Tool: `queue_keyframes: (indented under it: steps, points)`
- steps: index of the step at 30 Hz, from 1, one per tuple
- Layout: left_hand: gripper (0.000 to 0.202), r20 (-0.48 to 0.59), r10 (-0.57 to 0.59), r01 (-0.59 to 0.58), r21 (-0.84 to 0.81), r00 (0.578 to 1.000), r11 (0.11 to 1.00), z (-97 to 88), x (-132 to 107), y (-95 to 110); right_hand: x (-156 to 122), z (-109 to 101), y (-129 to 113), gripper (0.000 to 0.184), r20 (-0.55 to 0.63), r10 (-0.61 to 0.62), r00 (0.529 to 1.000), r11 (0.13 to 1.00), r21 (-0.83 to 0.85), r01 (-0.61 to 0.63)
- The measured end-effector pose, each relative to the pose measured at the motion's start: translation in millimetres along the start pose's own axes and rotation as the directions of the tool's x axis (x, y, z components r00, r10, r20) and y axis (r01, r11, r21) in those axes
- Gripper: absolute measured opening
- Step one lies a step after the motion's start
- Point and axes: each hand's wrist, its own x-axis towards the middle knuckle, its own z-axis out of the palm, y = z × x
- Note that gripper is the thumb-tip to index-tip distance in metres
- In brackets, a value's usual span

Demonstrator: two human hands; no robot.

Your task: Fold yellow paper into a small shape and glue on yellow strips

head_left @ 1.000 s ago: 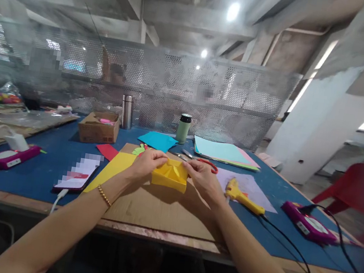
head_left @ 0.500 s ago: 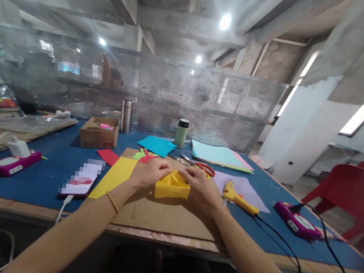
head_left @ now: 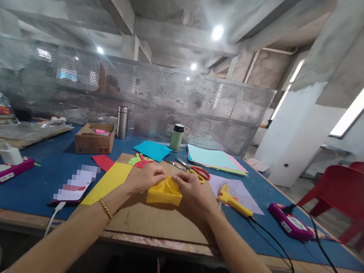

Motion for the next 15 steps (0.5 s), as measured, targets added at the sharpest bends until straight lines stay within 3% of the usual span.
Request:
queue_keyframes:
  steps: [5, 11, 15]
  points:
    - [0.022, 0.104, -0.050, 0.053, -0.025, 0.993, 0.998, -0.5, -2, 7, -5, 3, -1, 0.029, 0.005, 0.018, 1.000, 1.000, 0.021, -0.018]
    - [0.023, 0.056, -0.030, 0.028, 0.049, 0.998, 0.998, -2.0, -2, 13, -1, -2, -1, 0.031, -0.024, -0.022, 0.999, 0.999, -0.045, 0.021]
    - [0.021, 0.086, 0.022, -0.024, 0.018, 0.996, 1.000, -1.0, 0, 4, -2, 2, 1, 0.034, 0.048, -0.013, 0.999, 1.000, -0.023, 0.014]
